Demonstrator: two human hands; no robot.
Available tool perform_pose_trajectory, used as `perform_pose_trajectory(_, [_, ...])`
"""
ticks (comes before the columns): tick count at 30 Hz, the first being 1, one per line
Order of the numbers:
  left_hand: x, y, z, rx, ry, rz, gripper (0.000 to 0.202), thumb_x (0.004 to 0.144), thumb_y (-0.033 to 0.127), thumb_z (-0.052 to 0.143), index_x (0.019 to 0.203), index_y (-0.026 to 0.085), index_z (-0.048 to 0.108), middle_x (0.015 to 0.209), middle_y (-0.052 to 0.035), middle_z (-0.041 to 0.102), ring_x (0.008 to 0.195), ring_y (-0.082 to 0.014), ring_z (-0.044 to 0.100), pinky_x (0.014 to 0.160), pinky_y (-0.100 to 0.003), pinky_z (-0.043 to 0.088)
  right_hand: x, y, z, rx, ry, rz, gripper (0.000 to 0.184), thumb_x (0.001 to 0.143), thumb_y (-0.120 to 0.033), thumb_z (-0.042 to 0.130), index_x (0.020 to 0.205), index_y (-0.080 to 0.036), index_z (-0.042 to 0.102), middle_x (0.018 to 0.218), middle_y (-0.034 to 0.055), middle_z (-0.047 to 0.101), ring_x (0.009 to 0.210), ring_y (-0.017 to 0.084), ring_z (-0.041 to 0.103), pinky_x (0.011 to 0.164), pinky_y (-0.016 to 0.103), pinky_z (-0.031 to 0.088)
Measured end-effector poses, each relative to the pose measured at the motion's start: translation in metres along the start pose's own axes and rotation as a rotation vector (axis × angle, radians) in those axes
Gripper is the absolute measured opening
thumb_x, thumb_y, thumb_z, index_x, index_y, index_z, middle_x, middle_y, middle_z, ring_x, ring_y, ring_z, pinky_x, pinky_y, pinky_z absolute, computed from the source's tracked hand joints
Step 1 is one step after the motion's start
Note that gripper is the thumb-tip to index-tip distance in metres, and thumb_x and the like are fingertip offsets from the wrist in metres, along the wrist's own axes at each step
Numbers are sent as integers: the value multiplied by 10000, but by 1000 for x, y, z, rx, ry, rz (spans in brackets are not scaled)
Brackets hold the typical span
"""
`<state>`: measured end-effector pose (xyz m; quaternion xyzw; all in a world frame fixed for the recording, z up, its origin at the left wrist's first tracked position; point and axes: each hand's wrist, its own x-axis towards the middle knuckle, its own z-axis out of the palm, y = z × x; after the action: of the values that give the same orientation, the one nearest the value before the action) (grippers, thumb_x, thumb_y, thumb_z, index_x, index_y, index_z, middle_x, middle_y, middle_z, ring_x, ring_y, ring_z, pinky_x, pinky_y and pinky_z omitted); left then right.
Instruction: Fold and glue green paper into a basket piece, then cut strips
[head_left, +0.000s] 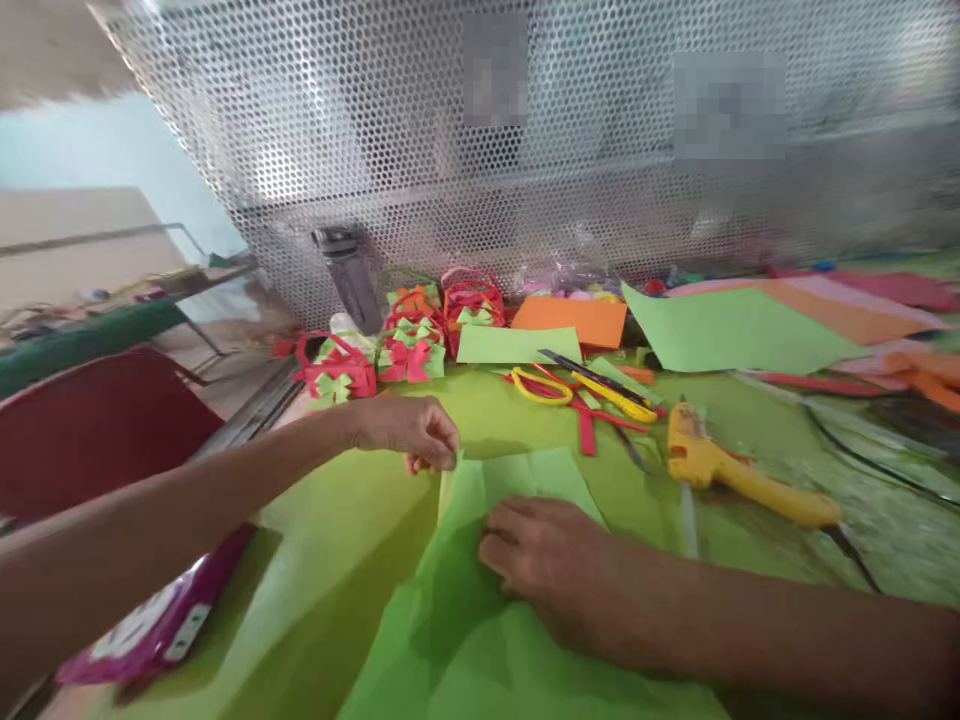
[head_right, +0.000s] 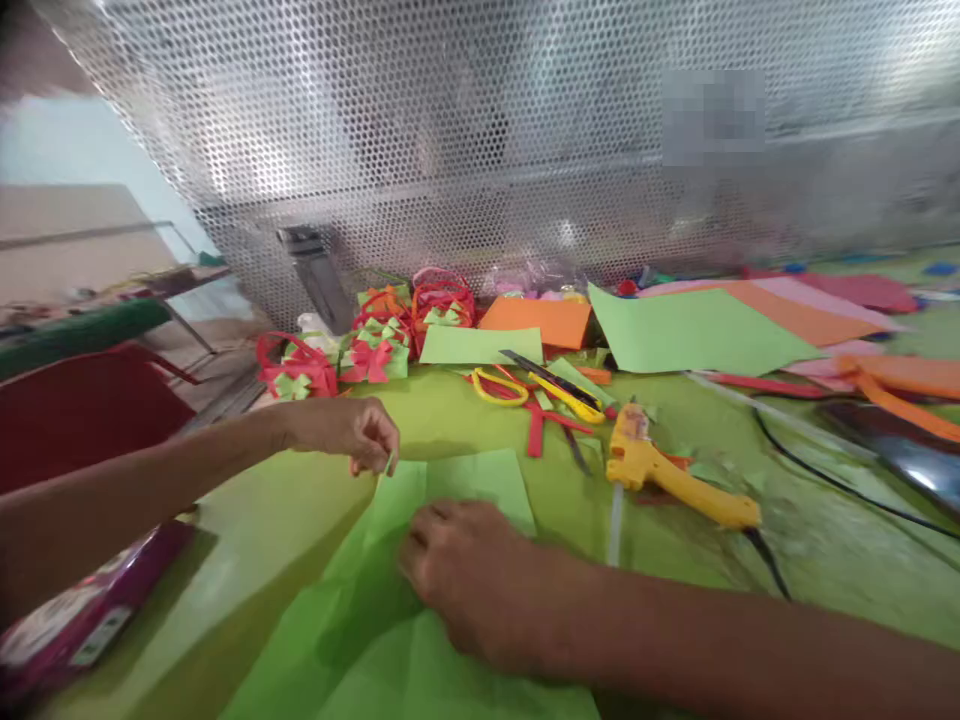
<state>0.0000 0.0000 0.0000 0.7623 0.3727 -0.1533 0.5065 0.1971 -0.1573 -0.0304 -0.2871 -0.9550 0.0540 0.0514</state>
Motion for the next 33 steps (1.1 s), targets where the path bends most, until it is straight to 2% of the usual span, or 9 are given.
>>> perform_pose_trajectory(2, [2,-1,2,-5,-3,-7,258,702,409,666,710,153,637,598,15,598,520,-90,550,524,-197,485,1,-3,2,-1,19,10,142,725,-88,552,862,-124,554,852,69,596,792,192,529,652,305,423])
perform_pose_trajectory(4, [3,-1,4,-8,-6,-16,286,710,438,655,697,154,624,596,12,600,512,-90,546,515,-196,478,1,-5,5,5,56,15,266,725,-94,562,990,-100,535,859,76,604,780,198,539,629,310,421])
perform_pose_trajectory(7, [5,-2,6,-7,-11,-36,300,705,453,657,704,156,620,585,16,591,503,-87,537,503,-188,459,2,-9,10,31,153,18,650,741,-83,544,1322,-30,260,885,95,620,756,202,561,593,316,421])
perform_pose_trajectory(8, [5,-1,7,-3,-13,-41,294,705,447,659,709,156,622,583,18,586,502,-85,532,502,-186,453,2,-10,12,34,162,13,740,729,-65,536,1362,-15,158,885,100,625,748,204,567,580,316,421])
perform_pose_trajectory(10, [6,0,7,11,-20,-52,271,707,425,660,718,156,628,585,19,581,498,-81,520,500,-185,443,4,-11,13,23,150,7,791,705,-46,525,1373,-14,102,876,102,629,733,211,575,546,314,417])
perform_pose_trajectory(16, [6,6,9,65,-29,-70,271,732,423,626,687,157,609,564,22,557,483,-79,488,482,-181,414,9,-12,10,-26,133,46,559,775,-149,528,1285,-65,316,869,87,620,712,219,570,457,312,395])
perform_pose_trajectory(20, [9,8,12,93,0,-83,358,729,495,602,620,157,562,540,16,546,469,-87,479,453,-184,402,9,-12,13,-25,125,41,394,822,-168,481,1193,-41,442,857,91,618,716,218,568,488,331,435])
perform_pose_trajectory(26, [11,10,16,132,52,-127,380,708,511,606,577,159,545,507,16,528,454,-92,466,433,-184,386,9,-13,26,-95,319,41,334,818,-133,460,1117,-1,533,777,106,637,638,224,582,454,327,439])
perform_pose_trajectory(33, [4,11,13,94,5,-93,308,709,462,621,642,163,590,520,42,494,496,-92,461,478,-187,376,10,-15,34,-93,450,83,239,756,-137,529,949,-32,623,719,91,634,614,201,567,490,308,461])
